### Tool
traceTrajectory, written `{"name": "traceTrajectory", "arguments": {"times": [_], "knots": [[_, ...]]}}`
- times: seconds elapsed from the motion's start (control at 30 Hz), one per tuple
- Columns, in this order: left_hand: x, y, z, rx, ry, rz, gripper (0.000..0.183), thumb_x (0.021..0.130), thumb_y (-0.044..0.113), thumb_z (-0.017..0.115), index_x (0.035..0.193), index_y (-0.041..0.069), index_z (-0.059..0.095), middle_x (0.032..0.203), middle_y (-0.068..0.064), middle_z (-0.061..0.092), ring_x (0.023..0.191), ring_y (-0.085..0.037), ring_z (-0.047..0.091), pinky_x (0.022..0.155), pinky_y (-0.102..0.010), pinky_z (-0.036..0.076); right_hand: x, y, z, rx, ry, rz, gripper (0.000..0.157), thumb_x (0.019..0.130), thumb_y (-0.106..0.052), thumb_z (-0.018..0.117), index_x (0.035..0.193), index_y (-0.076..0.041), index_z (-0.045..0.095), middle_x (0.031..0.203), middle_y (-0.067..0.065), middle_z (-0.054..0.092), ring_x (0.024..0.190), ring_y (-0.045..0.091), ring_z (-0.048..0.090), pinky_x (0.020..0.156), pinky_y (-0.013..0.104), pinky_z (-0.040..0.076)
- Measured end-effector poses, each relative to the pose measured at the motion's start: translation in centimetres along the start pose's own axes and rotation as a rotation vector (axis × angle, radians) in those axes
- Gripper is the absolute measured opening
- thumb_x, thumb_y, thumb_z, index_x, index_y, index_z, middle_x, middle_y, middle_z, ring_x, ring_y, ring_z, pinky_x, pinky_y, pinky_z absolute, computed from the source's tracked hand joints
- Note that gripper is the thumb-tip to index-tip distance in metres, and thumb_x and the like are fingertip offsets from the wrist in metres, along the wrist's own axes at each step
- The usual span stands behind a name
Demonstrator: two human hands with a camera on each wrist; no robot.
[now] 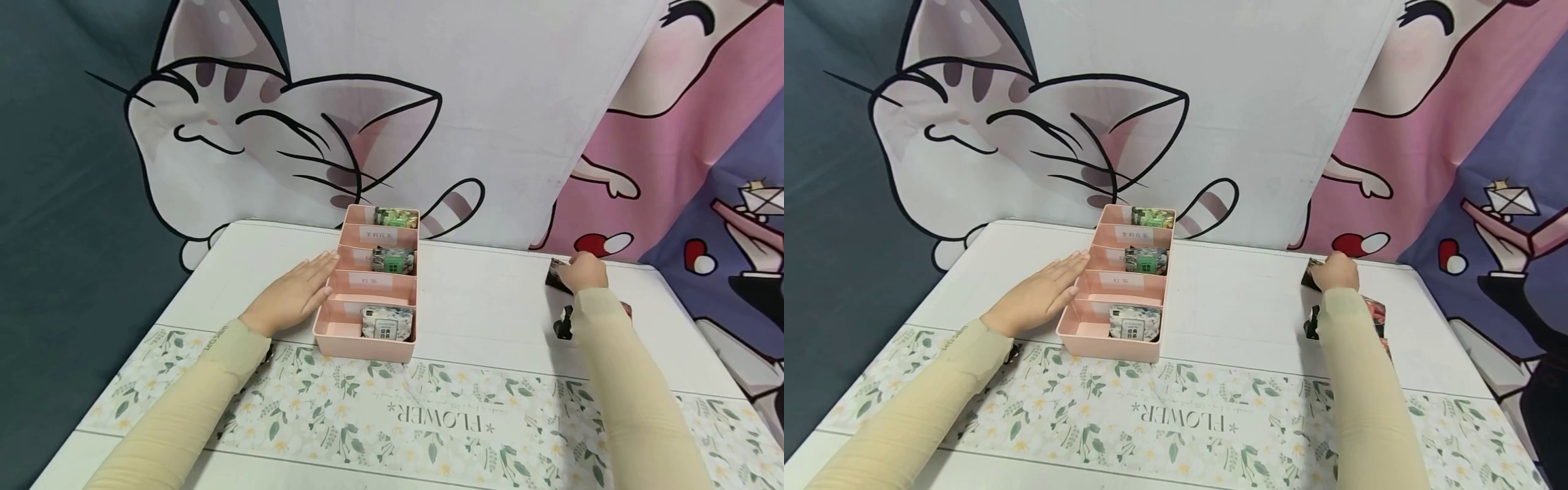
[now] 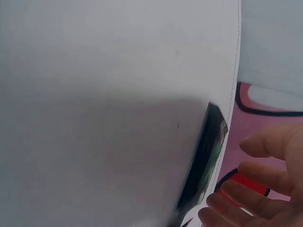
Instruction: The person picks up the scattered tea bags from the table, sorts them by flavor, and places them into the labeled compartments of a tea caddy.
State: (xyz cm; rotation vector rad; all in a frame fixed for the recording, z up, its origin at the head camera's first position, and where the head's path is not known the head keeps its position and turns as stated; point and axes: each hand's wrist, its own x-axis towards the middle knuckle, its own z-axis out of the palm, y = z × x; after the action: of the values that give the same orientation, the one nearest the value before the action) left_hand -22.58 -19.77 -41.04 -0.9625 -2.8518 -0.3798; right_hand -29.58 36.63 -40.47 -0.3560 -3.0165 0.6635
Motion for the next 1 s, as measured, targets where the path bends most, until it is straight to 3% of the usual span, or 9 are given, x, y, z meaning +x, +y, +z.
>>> {"name": "traceTrajectory", "arguments": {"times": [0.07, 0.17, 0.23, 0.27, 0.33, 0.43, 0.63, 0.8, 1.0], "knots": [[-0.02, 0.03, 0.00, -0.002, 0.000, -0.001, 0.061, 0.110, 0.032, 0.039, 0.159, -0.002, 0.025, 0.166, -0.016, 0.023, 0.153, -0.032, 0.021, 0.126, -0.048, 0.017, -0.06, 0.27, -0.23, -0.028, -0.024, 0.011, 0.042, 0.093, -0.019, 0.054, 0.106, 0.020, 0.056, 0.102, 0.038, 0.061, 0.097, 0.054, 0.058, 0.086, 0.062, 0.053], [-0.03, 0.00, 0.04, -0.002, 0.004, 0.000, 0.061, 0.110, 0.032, 0.040, 0.159, -0.002, 0.025, 0.166, -0.016, 0.023, 0.153, -0.032, 0.021, 0.126, -0.048, 0.017, -0.17, 0.51, -0.51, -0.046, -0.051, 0.027, 0.032, 0.092, -0.020, 0.054, 0.077, 0.007, 0.050, 0.073, 0.022, 0.055, 0.076, 0.040, 0.055, 0.072, 0.052, 0.052], [-0.03, -0.05, 0.05, -0.002, 0.007, 0.000, 0.061, 0.110, 0.031, 0.040, 0.159, -0.002, 0.025, 0.166, -0.016, 0.022, 0.154, -0.032, 0.021, 0.126, -0.048, 0.016, -0.15, 0.62, -0.60, -0.060, -0.068, 0.039, 0.032, 0.092, -0.022, 0.053, 0.068, -0.003, 0.044, 0.065, 0.012, 0.048, 0.071, 0.033, 0.049, 0.068, 0.049, 0.050], [-0.03, -0.07, 0.06, -0.003, 0.009, 0.001, 0.061, 0.110, 0.031, 0.040, 0.159, -0.002, 0.025, 0.166, -0.016, 0.023, 0.153, -0.032, 0.021, 0.126, -0.048, 0.016, -0.19, 0.68, -0.65, -0.065, -0.071, 0.037, 0.032, 0.092, -0.022, 0.053, 0.068, -0.003, 0.046, 0.065, 0.014, 0.051, 0.071, 0.033, 0.051, 0.068, 0.050, 0.051], [-0.05, -0.06, 0.04, -0.006, 0.009, 0.001, 0.061, 0.110, 0.031, 0.040, 0.159, -0.002, 0.025, 0.166, -0.016, 0.023, 0.153, -0.032, 0.021, 0.126, -0.048, 0.017, -0.23, 0.78, -0.69, -0.076, -0.080, 0.039, 0.034, 0.092, -0.024, 0.052, 0.070, 0.002, 0.051, 0.071, 0.021, 0.057, 0.074, 0.037, 0.055, 0.072, 0.054, 0.053], [-0.08, -0.04, 0.02, -0.012, 0.005, 0.000, 0.061, 0.110, 0.031, 0.040, 0.159, -0.002, 0.024, 0.166, -0.016, 0.023, 0.154, -0.032, 0.021, 0.126, -0.048, 0.017, -0.22, 0.83, -0.61, -0.089, -0.102, 0.065, 0.045, 0.095, -0.030, 0.054, 0.087, 0.014, 0.060, 0.091, 0.034, 0.063, 0.086, 0.046, 0.060, 0.080, 0.060, 0.055], [-0.10, 0.03, -0.01, -0.012, -0.001, -0.005, 0.061, 0.110, 0.031, 0.040, 0.159, -0.002, 0.024, 0.166, -0.016, 0.023, 0.154, -0.032, 0.021, 0.126, -0.047, 0.016, 0.02, 0.50, -0.23, -0.133, -0.159, 0.126, 0.067, 0.097, -0.039, 0.055, 0.115, 0.025, 0.054, 0.115, 0.044, 0.056, 0.106, 0.058, 0.053, 0.093, 0.063, 0.048], [-0.04, -0.04, 0.06, -0.006, 0.003, 0.004, 0.061, 0.110, 0.031, 0.040, 0.159, -0.002, 0.024, 0.166, -0.016, 0.023, 0.153, -0.033, 0.021, 0.126, -0.048, 0.016, 0.19, 0.23, -0.03, -0.154, -0.178, 0.116, 0.066, 0.097, -0.037, 0.055, 0.118, 0.025, 0.053, 0.121, 0.045, 0.053, 0.114, 0.064, 0.047, 0.102, 0.067, 0.041], [0.01, -0.08, 0.02, 0.005, 0.006, 0.010, 0.061, 0.110, 0.031, 0.040, 0.158, -0.003, 0.025, 0.165, -0.017, 0.024, 0.153, -0.034, 0.023, 0.125, -0.049, 0.018, 0.30, 0.11, -0.08, -0.122, -0.181, 0.092, 0.063, 0.093, -0.034, 0.063, 0.115, 0.025, 0.056, 0.117, 0.043, 0.056, 0.109, 0.059, 0.051, 0.096, 0.065, 0.047]]}}
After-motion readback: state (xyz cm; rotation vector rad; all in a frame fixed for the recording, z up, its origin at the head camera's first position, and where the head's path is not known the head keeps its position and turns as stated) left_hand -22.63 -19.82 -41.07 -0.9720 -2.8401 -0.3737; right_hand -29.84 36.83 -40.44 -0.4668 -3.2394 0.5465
